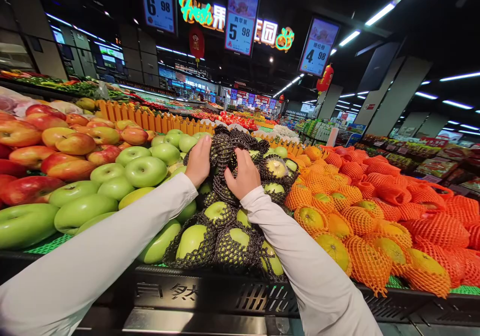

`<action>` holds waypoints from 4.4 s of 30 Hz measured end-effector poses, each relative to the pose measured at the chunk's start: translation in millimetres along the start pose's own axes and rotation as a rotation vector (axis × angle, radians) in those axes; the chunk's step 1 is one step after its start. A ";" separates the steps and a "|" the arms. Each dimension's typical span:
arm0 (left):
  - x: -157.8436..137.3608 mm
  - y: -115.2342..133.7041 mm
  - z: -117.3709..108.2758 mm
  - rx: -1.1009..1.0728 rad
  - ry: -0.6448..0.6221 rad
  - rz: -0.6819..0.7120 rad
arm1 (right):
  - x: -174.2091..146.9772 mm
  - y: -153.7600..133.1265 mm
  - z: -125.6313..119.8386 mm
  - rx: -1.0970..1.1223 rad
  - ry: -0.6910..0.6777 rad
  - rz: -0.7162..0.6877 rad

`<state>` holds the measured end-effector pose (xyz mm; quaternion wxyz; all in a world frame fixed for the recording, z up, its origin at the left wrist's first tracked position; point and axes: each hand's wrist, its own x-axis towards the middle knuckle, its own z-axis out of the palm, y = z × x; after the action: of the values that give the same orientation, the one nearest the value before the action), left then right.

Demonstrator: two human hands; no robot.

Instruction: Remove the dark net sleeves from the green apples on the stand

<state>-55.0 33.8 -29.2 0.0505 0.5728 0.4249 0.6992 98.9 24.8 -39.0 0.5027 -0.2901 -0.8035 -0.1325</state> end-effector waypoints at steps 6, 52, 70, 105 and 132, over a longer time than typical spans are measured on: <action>-5.7 11.3 -4.8 0.069 -0.211 0.008 | -2.1 -1.9 1.0 -0.026 -0.071 0.048; 0.1 19.5 -15.7 0.320 -0.457 0.651 | 2.3 -5.5 5.1 0.461 0.269 0.405; -4.8 21.8 -16.5 0.447 -0.255 0.444 | 2.6 12.7 5.8 0.073 0.359 0.282; -6.8 17.1 -10.5 0.303 -0.371 0.374 | -1.3 13.0 7.5 0.085 0.051 0.069; 23.2 19.6 -41.1 0.781 -0.365 0.250 | -0.4 14.0 7.9 -0.028 0.380 0.179</action>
<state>-89.4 12.3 1.8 -0.1802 0.7097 0.5687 0.3748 101.6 39.8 -44.0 0.6509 -0.3371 -0.6633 -0.1505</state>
